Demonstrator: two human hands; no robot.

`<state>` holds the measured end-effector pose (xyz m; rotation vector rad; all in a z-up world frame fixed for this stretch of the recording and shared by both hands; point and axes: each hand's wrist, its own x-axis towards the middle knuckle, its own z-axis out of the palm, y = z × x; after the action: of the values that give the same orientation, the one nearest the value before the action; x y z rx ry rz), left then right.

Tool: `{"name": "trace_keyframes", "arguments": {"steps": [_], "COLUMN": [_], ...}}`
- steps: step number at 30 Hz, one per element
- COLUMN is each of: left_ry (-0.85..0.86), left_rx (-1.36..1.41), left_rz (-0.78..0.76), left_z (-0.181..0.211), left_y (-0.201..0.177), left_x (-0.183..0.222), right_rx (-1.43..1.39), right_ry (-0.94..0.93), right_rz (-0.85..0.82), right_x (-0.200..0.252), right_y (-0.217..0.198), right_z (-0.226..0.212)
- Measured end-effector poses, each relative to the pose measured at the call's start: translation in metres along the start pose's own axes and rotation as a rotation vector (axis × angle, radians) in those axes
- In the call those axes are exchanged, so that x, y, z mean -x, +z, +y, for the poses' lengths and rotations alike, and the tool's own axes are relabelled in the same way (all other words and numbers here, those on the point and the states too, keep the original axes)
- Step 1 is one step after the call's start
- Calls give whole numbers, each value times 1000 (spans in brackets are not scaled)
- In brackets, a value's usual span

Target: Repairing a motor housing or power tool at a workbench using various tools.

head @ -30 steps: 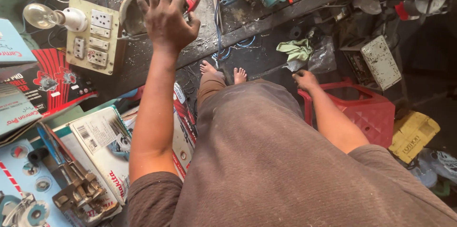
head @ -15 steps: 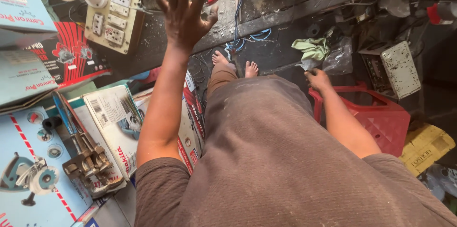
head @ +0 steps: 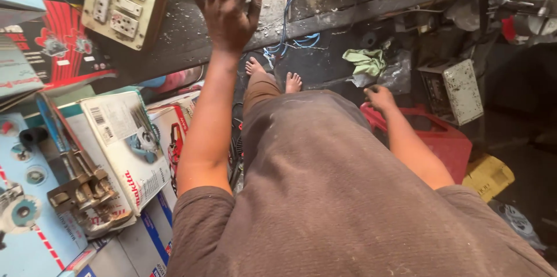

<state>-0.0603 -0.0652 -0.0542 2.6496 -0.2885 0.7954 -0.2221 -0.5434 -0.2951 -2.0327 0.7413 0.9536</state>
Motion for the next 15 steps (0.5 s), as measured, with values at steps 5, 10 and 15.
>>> {"name": "trace_keyframes", "arguments": {"steps": [5, 10, 15], "left_ry": [-16, -39, -52], "left_rx": [-14, -19, -13], "left_rz": [109, 103, 111], "left_z": [5, 8, 10], "left_y": [5, 7, 7], "left_x": [-3, -6, -7], "right_rx": [-91, -128, -58], "right_ry": [-100, -57, 22], "right_rz": [27, 21, 5], "right_x": [-24, -22, 2], "right_y": [3, 11, 13], "right_z": [2, 4, 5]}}
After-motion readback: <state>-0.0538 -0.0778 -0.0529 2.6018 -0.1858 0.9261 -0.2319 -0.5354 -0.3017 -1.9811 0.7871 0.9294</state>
